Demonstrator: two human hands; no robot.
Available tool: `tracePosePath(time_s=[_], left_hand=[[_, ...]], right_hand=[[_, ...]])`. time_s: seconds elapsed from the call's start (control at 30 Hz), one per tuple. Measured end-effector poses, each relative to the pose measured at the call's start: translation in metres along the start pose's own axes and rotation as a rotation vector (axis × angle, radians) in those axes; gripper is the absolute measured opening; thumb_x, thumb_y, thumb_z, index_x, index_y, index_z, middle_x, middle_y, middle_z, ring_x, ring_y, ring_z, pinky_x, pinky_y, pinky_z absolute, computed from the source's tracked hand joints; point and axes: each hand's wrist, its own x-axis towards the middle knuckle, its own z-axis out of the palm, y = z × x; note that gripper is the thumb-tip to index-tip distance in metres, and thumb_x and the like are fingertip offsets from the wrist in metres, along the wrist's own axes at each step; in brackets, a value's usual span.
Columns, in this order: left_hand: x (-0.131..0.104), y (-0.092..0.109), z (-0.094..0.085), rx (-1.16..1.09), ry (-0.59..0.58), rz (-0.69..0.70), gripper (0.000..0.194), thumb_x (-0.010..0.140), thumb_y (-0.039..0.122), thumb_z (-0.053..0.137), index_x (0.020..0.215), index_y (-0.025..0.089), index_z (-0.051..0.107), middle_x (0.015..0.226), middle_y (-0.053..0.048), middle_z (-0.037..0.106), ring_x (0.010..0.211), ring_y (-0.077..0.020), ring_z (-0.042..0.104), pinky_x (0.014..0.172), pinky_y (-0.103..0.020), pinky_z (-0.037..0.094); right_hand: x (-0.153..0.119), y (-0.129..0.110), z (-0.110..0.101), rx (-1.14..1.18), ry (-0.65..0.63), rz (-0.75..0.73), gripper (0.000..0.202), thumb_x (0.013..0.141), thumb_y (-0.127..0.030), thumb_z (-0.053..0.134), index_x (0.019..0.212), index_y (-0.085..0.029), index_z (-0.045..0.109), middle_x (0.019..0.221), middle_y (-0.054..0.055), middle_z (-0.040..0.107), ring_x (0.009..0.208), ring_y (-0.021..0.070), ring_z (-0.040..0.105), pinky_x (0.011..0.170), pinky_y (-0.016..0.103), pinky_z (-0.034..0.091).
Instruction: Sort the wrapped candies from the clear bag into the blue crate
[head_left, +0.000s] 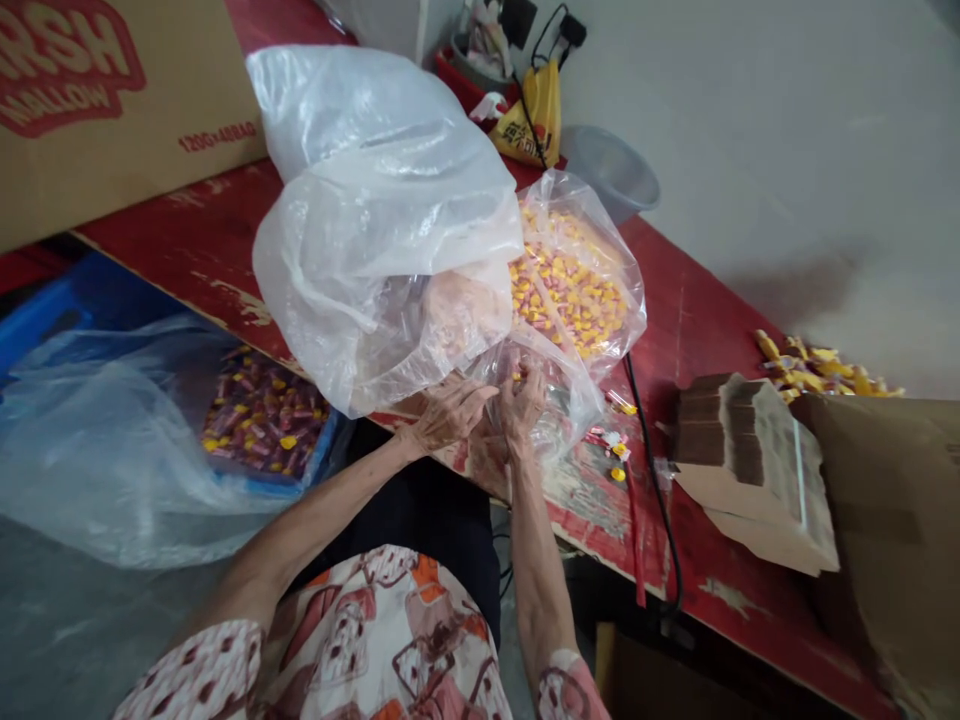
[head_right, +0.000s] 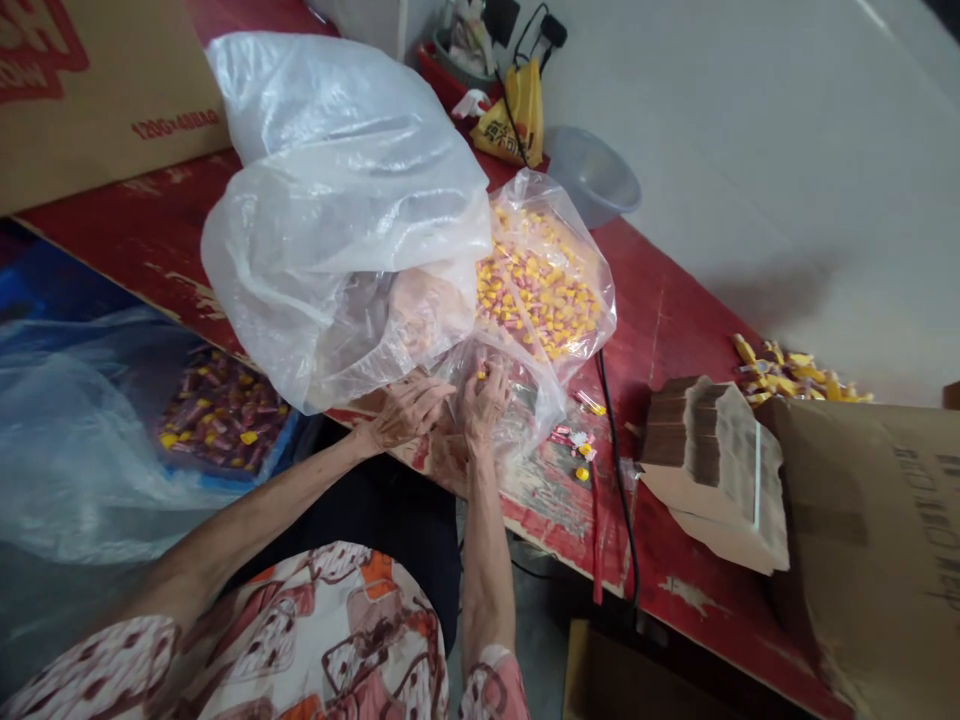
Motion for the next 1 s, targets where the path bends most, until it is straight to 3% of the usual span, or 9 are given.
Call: tracePosePath(time_s=[0.2, 0.33, 0.47, 0.67, 0.83, 1.0], left_hand=[[0.004, 0.000, 0.001, 0.065, -0.097, -0.007, 0.036, 0.110, 0.011, 0.049, 0.127, 0.019, 0.079, 0.103, -0.011, 0.079, 0.102, -0.0256, 0.078, 0.087, -0.037, 0.061], [-0.002, -0.001, -0.002, 0.077, -0.023, -0.034, 0.036, 0.115, 0.018, 0.046, 0.133, 0.021, 0.077, 0.108, -0.010, 0.081, 0.101, -0.0236, 0.079, 0.087, -0.035, 0.061], [-0.005, -0.001, -0.006, 0.134, 0.045, -0.049, 0.032, 0.117, 0.024, 0.047, 0.133, 0.021, 0.074, 0.114, -0.012, 0.082, 0.104, -0.0233, 0.079, 0.093, -0.035, 0.061], [0.001, -0.002, -0.006, 0.194, -0.129, 0.087, 0.028, 0.112, 0.014, 0.056, 0.132, 0.021, 0.075, 0.112, -0.011, 0.080, 0.105, -0.0255, 0.078, 0.089, -0.035, 0.060], [-0.004, -0.004, -0.007, 0.186, -0.072, 0.038, 0.033, 0.113, 0.016, 0.050, 0.133, 0.021, 0.076, 0.117, -0.013, 0.081, 0.107, -0.0252, 0.079, 0.092, -0.036, 0.061], [0.004, -0.001, -0.002, 0.188, -0.214, 0.014, 0.031, 0.111, 0.013, 0.048, 0.115, 0.020, 0.077, 0.104, -0.011, 0.080, 0.097, -0.0245, 0.078, 0.084, -0.033, 0.057]], right_hand=[[-0.034, 0.011, -0.026, 0.032, 0.034, -0.036, 0.037, 0.108, -0.035, 0.044, 0.130, -0.022, 0.072, 0.144, 0.020, 0.068, 0.140, 0.0310, 0.063, 0.119, 0.051, 0.051], [-0.037, 0.012, -0.031, 0.040, 0.134, 0.021, 0.035, 0.110, -0.036, 0.045, 0.128, -0.020, 0.071, 0.143, 0.022, 0.065, 0.137, 0.0315, 0.063, 0.118, 0.051, 0.052], [-0.034, 0.016, -0.030, -0.005, 0.134, 0.086, 0.033, 0.109, -0.032, 0.046, 0.129, -0.020, 0.069, 0.138, 0.021, 0.068, 0.134, 0.0321, 0.064, 0.121, 0.054, 0.050], [-0.021, 0.014, -0.025, -0.042, 0.095, 0.140, 0.034, 0.111, -0.031, 0.044, 0.132, -0.018, 0.067, 0.136, 0.021, 0.069, 0.128, 0.0304, 0.067, 0.115, 0.048, 0.054], [-0.004, 0.011, -0.016, -0.031, 0.117, 0.139, 0.036, 0.115, -0.039, 0.042, 0.131, -0.019, 0.067, 0.138, 0.021, 0.071, 0.129, 0.0309, 0.067, 0.112, 0.047, 0.055], [0.006, 0.020, -0.009, -0.008, 0.078, 0.212, 0.034, 0.113, -0.042, 0.045, 0.127, -0.020, 0.066, 0.129, 0.018, 0.076, 0.120, 0.0303, 0.071, 0.108, 0.047, 0.055]])
